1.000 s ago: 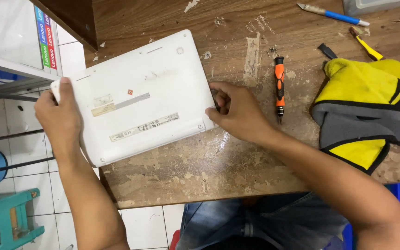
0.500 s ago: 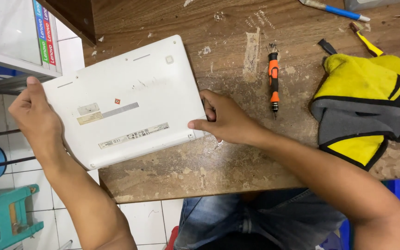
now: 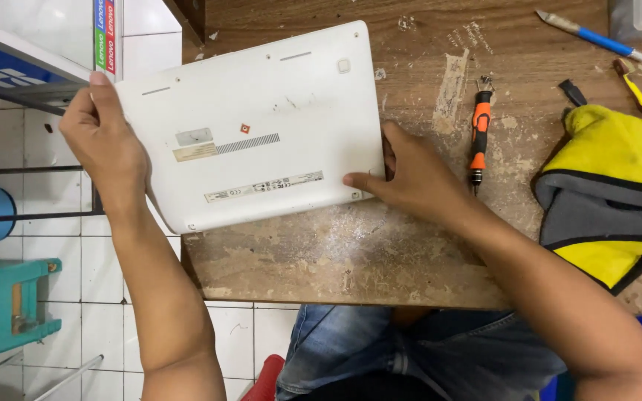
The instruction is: Unscrewing the back cover of a laptop and prying the chassis open for repair.
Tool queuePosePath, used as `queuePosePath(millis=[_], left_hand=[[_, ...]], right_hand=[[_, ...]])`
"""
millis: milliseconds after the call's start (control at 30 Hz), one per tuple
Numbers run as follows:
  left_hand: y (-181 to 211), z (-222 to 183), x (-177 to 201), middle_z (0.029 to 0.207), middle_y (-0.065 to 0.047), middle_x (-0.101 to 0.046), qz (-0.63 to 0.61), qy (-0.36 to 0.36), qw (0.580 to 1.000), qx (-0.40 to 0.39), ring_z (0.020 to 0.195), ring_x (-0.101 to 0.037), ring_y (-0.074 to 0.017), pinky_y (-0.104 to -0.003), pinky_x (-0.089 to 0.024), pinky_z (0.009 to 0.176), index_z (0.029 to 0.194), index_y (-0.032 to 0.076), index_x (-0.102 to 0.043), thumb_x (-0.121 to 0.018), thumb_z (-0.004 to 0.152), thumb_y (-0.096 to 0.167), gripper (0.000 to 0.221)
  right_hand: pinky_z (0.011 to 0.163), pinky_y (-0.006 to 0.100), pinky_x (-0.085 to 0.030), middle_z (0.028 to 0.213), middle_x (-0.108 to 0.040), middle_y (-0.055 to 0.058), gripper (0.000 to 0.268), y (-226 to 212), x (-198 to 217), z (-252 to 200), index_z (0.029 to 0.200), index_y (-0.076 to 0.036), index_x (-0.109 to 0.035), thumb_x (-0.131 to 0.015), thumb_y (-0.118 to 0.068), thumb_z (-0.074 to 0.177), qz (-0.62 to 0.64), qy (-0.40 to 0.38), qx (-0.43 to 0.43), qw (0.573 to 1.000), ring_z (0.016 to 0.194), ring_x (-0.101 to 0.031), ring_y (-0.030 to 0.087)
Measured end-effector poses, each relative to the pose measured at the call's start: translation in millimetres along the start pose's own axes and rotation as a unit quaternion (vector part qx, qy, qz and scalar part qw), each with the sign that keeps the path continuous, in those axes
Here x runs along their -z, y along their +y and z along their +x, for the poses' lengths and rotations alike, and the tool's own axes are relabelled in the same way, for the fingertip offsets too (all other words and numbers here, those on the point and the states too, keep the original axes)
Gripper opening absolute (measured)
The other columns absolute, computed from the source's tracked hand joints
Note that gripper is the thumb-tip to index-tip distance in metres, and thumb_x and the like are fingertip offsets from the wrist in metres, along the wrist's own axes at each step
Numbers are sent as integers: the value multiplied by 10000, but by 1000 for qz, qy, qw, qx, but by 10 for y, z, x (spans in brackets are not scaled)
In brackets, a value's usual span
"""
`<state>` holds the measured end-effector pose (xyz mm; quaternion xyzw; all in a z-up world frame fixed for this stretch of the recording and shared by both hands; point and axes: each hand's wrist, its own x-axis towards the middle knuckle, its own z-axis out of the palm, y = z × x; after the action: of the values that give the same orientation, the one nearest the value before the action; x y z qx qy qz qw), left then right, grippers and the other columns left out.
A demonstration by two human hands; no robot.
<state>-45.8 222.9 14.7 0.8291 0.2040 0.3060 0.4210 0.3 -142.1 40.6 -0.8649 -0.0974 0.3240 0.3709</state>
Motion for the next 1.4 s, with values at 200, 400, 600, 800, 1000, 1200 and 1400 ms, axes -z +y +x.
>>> queuePosePath(millis=[200,400,600,800,1000,1200,1400], left_hand=[[-53,5,-62,709,63,-202,80,-42,995,51,706,-196,-113,-315,-202,646,749,160,-199,-530,1233,369,622],[-169,14,-121,710,54,-187,125,-84,986,66,718,-192,-132,-340,-184,650,735,153,-177,-532,1251,383,667],[-180,3,-167,697,62,-187,135,-96,982,87,699,-193,-125,-334,-188,640,726,162,-181,-532,1257,400,679],[-66,-55,-251,685,55,-201,144,-110,977,114,679,-206,-123,-346,-198,611,715,161,-194,-535,1229,408,664],[179,-134,-324,674,63,-148,140,-150,969,134,650,-152,-113,-331,-160,592,718,175,-150,-521,1206,424,662],[145,-127,-334,688,55,-145,177,-166,956,163,652,-154,-130,-347,-163,594,719,171,-141,-509,1197,448,664],[265,-137,-370,687,48,-146,192,-183,946,185,645,-157,-137,-353,-171,593,716,169,-141,-511,1204,455,676]], right_hand=[[744,465,-521,1112,-694,193,669,-129,184,-117,1317,-77,-472,-656,-585,922,-185,-64,-28,980,988,-682,374],[635,358,-431,710,-667,23,184,425,588,-4,849,-169,-638,-695,-307,956,-234,-139,114,956,657,-594,176],[707,483,-473,767,-714,146,274,762,963,4,842,-123,-644,-727,-363,946,-336,66,25,939,779,-646,368],[704,520,-488,767,-737,223,553,631,1045,-33,805,-79,-703,-649,-591,1009,-372,83,-116,917,838,-688,438],[691,451,-454,698,-742,167,456,616,1037,0,794,-86,-691,-686,-514,951,-345,26,-142,928,745,-659,353],[660,418,-455,716,-759,117,331,631,1058,-9,768,-93,-704,-673,-392,904,-367,-25,-155,917,716,-671,295],[641,449,-468,729,-750,158,415,669,1173,-60,779,-72,-715,-652,-465,896,-391,-20,-165,905,730,-672,326]])
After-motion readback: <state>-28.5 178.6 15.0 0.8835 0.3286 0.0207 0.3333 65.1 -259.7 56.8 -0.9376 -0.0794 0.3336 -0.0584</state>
